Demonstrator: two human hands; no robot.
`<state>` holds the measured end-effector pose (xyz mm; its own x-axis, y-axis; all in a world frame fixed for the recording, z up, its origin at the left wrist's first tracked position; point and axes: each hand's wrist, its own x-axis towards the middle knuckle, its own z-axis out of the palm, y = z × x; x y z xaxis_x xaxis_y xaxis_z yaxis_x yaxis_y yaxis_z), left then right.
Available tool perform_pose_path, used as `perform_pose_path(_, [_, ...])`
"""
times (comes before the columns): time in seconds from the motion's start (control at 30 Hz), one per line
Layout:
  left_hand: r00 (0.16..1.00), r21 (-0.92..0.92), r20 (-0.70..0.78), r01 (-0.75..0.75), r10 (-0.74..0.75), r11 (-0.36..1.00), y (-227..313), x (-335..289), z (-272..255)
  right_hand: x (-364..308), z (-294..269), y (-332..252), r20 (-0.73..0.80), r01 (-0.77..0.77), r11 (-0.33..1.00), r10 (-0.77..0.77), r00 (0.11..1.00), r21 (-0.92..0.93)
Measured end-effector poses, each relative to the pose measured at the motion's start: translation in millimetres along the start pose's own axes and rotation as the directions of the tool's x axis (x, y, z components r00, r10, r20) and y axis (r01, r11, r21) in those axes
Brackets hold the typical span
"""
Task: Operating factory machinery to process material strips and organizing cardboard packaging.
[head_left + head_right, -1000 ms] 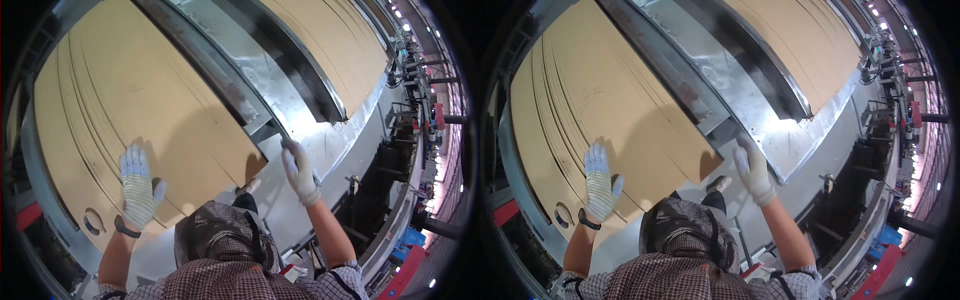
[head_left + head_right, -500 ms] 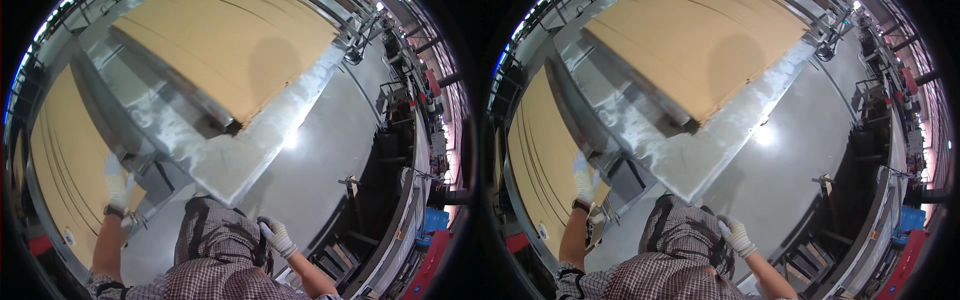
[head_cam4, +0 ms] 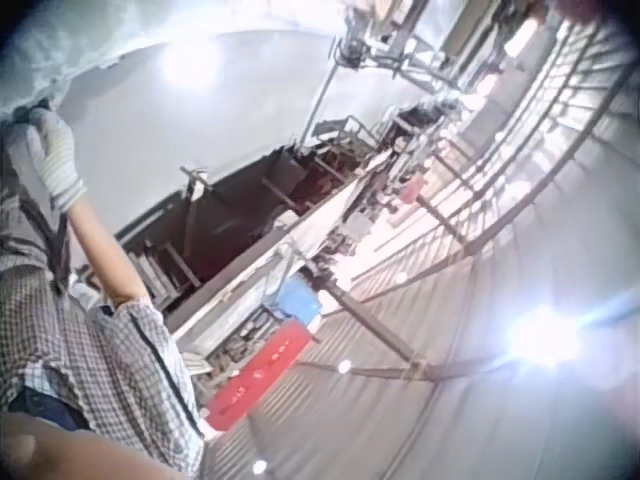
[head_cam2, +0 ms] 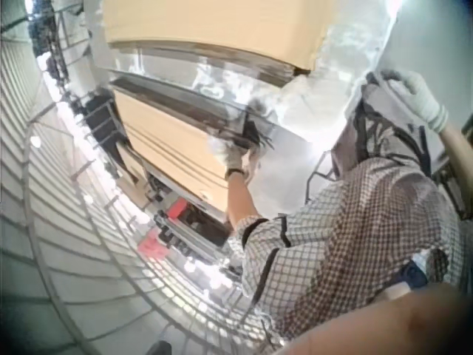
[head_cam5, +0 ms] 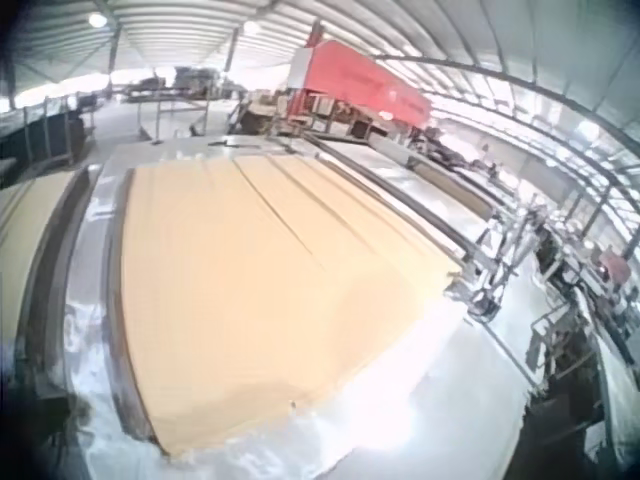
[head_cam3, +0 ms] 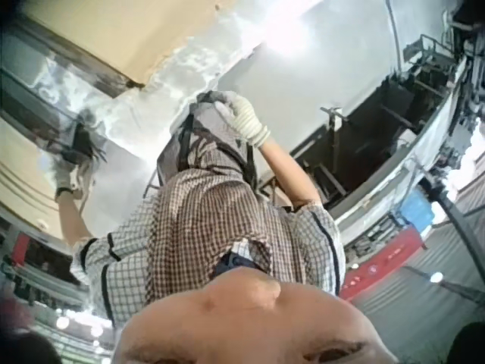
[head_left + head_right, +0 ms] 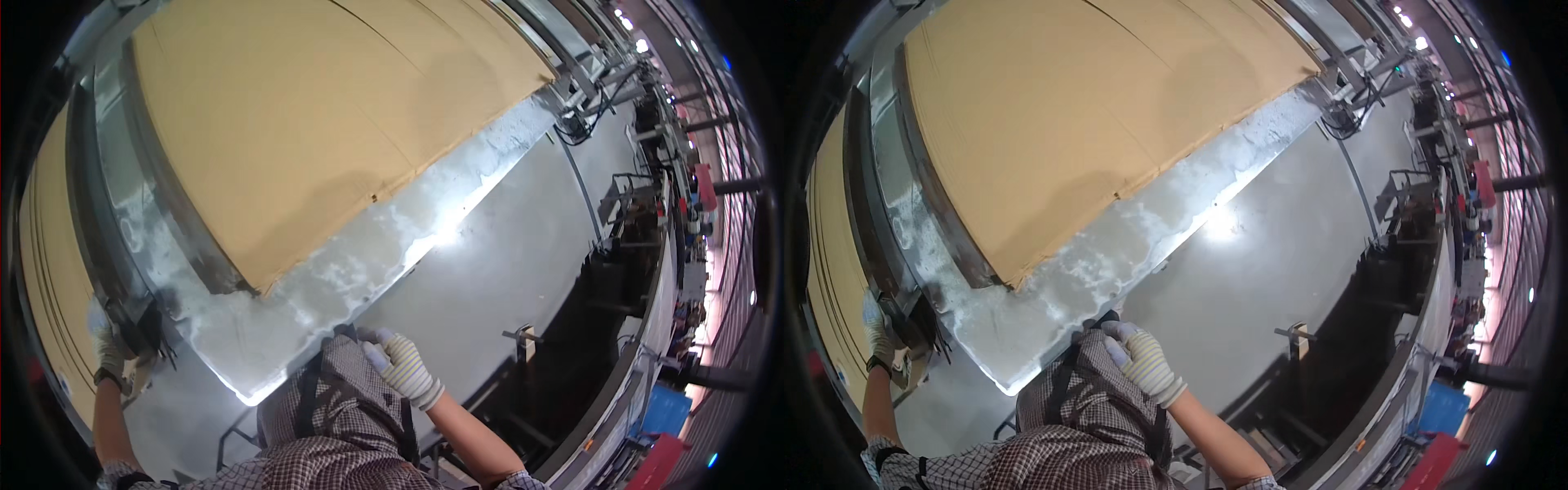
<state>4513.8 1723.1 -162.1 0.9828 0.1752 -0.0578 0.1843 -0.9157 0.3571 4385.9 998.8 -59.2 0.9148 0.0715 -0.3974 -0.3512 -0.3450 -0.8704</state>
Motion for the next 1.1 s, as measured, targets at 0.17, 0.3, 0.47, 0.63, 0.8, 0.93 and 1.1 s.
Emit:
perform_pose_path(0.17, [0.769, 0.531, -0.631, 0.523, -0.1, 0.666, 26, -41, 33, 5, -82, 18, 0.015, -0.008, 1.0, 0.008, 1.0, 0.021])
perform_pose_path(0.3, [0.799, 0.237, -0.6, 0.229, -0.043, 0.944, 232, -11, 52, 22, -149, 48, -0.018, -0.099, 0.993, 0.101, 0.995, 0.064])
perform_pose_path(0.47, [0.88, -0.203, -0.43, -0.312, 0.201, 0.928, 498, 33, 80, 82, -226, 41, 0.018, 0.121, 0.99, -0.12, 0.993, -0.069])
perform_pose_path(0.63, [0.889, 0.072, -0.307, -0.334, 0.339, 0.94, 657, 96, 166, 149, -299, 29, 0.212, 0.048, 0.998, -0.057, 0.976, 0.045])
perform_pose_path(0.8, [0.84, 0.212, -0.206, -0.462, 0.501, 0.861, 809, 141, 190, 198, -364, 54, 0.216, 0.108, 0.994, -0.102, 0.971, -0.015])
perform_pose_path(0.93, [0.821, 0.187, -0.149, -0.523, 0.551, 0.831, 859, 157, 210, 234, -389, 57, 0.351, 0.216, 0.967, -0.157, 0.923, -0.136])
perform_pose_path(1.1, [0.863, 0.205, -0.052, -0.483, 0.502, 0.851, 869, 152, 230, 265, -397, 64, 0.541, 0.2, 0.942, -0.023, 0.841, -0.271])
